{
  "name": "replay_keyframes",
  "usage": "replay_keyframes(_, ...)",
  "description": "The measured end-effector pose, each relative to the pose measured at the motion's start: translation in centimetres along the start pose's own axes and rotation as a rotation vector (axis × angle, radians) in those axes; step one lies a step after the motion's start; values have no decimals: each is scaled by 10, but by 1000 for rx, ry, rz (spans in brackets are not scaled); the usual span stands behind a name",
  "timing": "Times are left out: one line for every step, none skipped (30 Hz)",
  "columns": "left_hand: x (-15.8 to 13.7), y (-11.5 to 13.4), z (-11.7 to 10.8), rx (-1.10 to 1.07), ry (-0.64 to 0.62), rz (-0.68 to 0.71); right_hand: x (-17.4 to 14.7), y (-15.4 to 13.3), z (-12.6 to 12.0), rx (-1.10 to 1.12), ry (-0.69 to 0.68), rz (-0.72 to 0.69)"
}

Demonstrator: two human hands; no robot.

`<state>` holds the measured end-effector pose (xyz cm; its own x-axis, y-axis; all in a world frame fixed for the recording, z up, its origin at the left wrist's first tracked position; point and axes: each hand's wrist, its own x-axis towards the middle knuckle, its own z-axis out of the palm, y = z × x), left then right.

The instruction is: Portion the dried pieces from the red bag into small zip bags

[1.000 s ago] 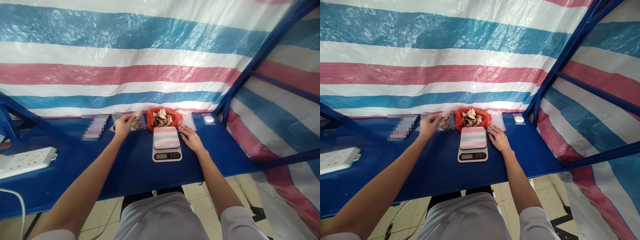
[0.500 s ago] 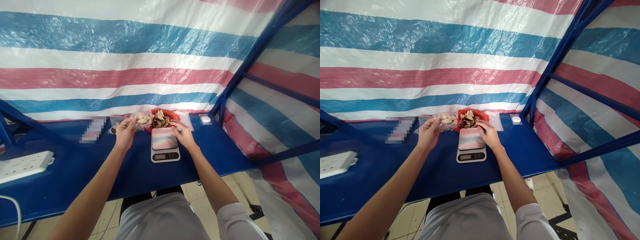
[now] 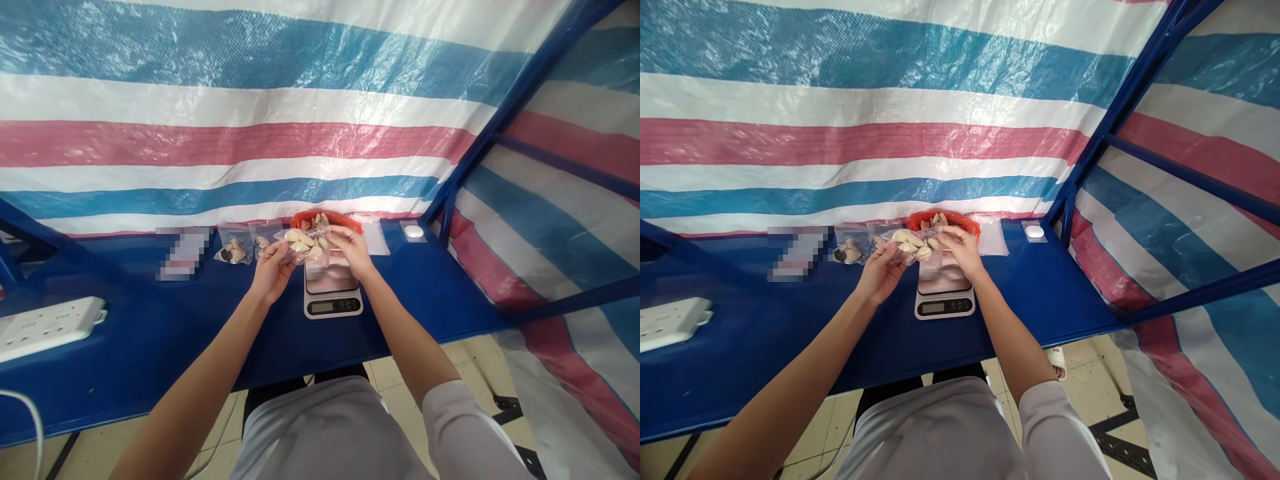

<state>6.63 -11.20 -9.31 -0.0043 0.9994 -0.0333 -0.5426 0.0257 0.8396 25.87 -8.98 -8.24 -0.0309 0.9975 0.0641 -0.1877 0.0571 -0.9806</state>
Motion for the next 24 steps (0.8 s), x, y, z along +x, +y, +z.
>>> replay_keyframes(1, -1, -1, 2, 15, -3, -1, -1, -1, 1, 8, 16)
replay_keyframes(1, -1, -2, 15, 32, -1, -1, -1, -1, -1, 14, 29)
replay_keyframes(2, -1, -4, 41, 51, 12, -1, -1, -2, -9, 18, 36)
replay_keyframes(2, 0, -5, 77, 72, 39, 0, -1, -3, -24, 20, 36)
replay_keyframes(3, 1, -7, 122, 94, 83, 1, 0, -3, -44, 20, 27)
replay_keyframes(3, 2, -10, 173, 118, 140, 2, 1, -4, -67, 19, 13)
replay_keyframes(3, 4, -12, 231, 142, 205, 3, 2, -5, -89, 14, -1)
replay_keyframes(3, 6, -15, 302, 165, 270, 5, 3, -5, -106, 5, -14)
replay_keyframes(3, 9, -17, 390, 182, 335, 6, 5, -6, -119, -5, -21)
replay_keyframes(1, 12, -19, 495, 191, 398, 7, 6, -6, -129, -17, -24)
replay_keyframes(0, 14, -20, 609, 190, 461, 8, 8, -6, -139, -30, -28)
replay_keyframes(-2, 17, -20, 723, 178, 525, 9, 9, -5, -154, -40, -35)
replay_keyframes(-4, 19, -19, 830, 153, 588, 10, 10, -4, -175, -49, -46)
replay_keyframes(-5, 20, -16, 920, 118, 648, 12, 11, -3, -199, -58, -59)
replay_keyframes(-6, 21, -13, 990, 72, 699, 13, 11, -1, -222, -65, -73)
replay_keyframes(-6, 21, -9, 1042, 15, 730, 15, 12, 0, -243, -70, -87)
replay_keyframes(-6, 20, -4, 1075, -43, 743, 17, 12, 2, -262, -72, -101)
replay_keyframes(-4, 18, 1, 1091, -104, 733, 19, 12, 3, -276, -70, -116)
replay_keyframes(-2, 16, 5, 1100, -163, 707, 21, 12, 4, -283, -63, -132)
replay_keyframes(1, 14, 9, 1108, -187, 685, 22, 12, 5, -285, -56, -144)
replay_keyframes(4, 11, 12, 1113, -201, 660, 23, 12, 5, -280, -50, -150)
replay_keyframes(7, 9, 15, 1115, -211, 634, 24, 11, 5, -265, -49, -147)
replay_keyframes(11, 7, 16, 1115, -217, 611, 23, 11, 4, -243, -51, -136)
replay_keyframes(14, 5, 17, 1113, -225, 590, 23, 11, 3, -216, -56, -120)
